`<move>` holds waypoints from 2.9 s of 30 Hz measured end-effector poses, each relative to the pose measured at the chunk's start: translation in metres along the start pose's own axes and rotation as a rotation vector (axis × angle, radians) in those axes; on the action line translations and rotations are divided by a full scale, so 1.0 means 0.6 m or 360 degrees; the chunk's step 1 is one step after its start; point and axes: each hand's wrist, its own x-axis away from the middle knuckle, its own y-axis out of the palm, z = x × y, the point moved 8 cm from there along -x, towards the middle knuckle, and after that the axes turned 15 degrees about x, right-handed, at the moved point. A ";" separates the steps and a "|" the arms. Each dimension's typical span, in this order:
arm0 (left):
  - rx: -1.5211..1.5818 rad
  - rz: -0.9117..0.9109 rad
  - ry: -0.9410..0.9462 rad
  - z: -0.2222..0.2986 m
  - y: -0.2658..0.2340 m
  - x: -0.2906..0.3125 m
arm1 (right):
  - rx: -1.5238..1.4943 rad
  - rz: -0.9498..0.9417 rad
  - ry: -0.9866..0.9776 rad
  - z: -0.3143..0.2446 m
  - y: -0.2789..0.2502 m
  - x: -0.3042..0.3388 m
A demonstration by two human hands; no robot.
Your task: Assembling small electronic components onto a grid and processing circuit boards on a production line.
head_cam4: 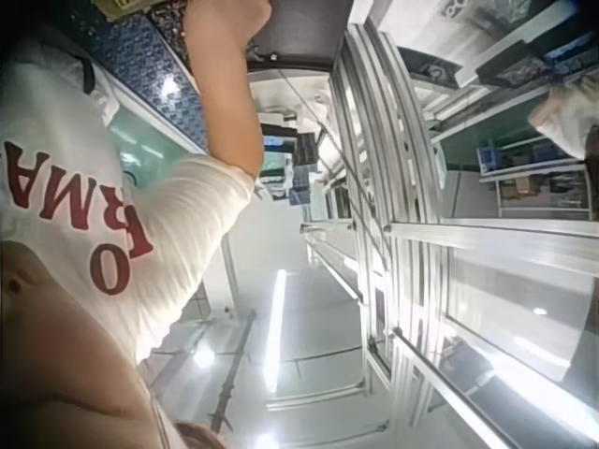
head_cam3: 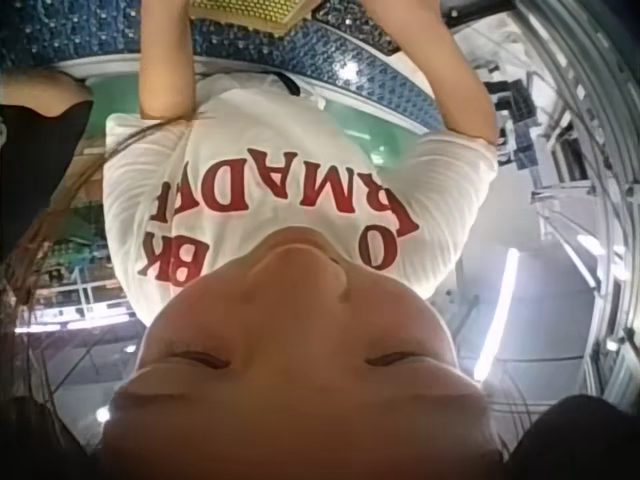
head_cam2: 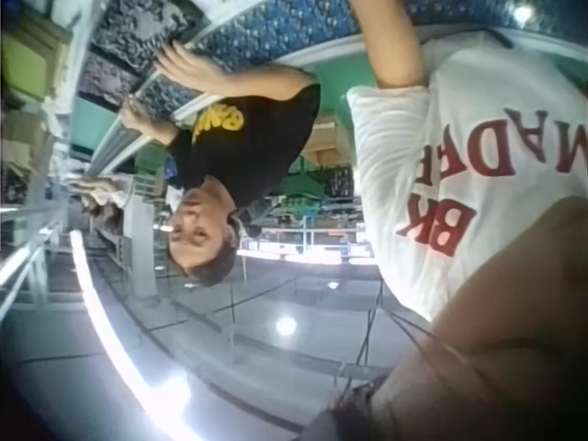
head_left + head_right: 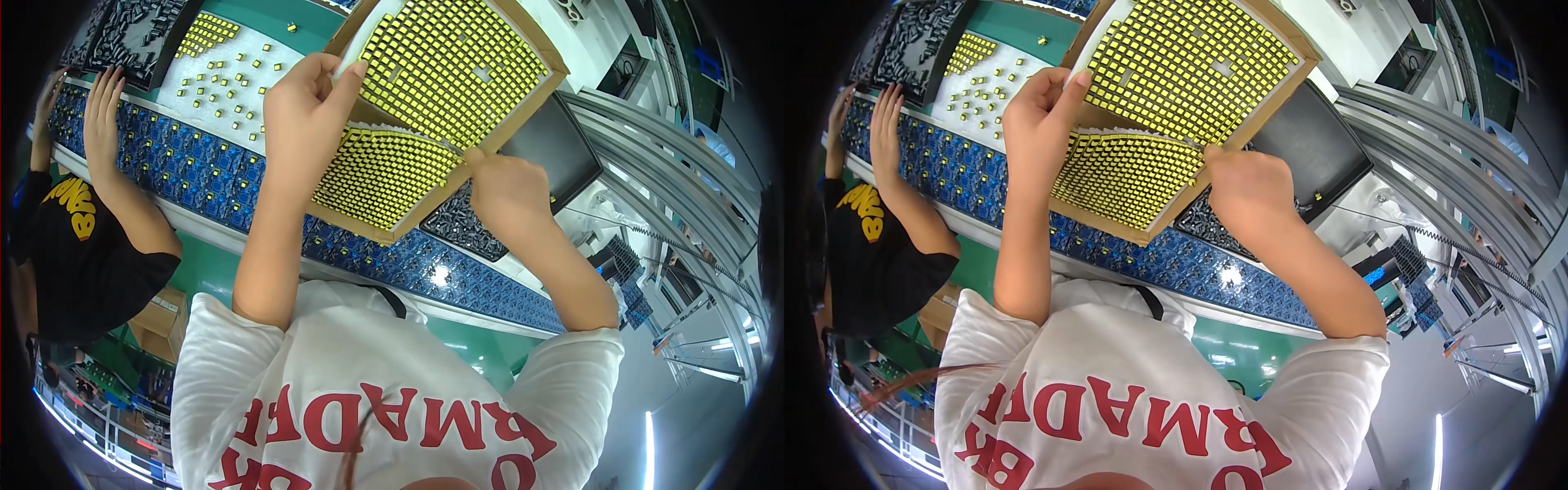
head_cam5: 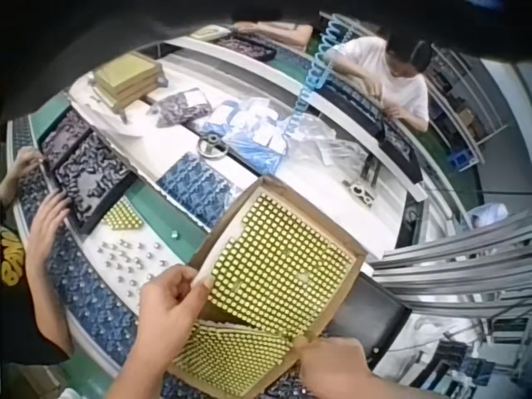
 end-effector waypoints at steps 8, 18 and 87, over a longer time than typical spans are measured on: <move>-0.0035 -0.0005 -0.0017 0.003 -0.004 -0.001 | 0.0085 -0.0208 -0.0003 0.009 0.004 0.000; -0.0095 -0.0008 -0.0072 0.022 -0.001 0.012 | -0.0037 -0.0089 0.0079 0.018 0.000 0.009; -0.0171 -0.0173 -0.0050 0.004 -0.009 -0.012 | -0.0228 0.0165 0.0207 0.034 -0.002 0.051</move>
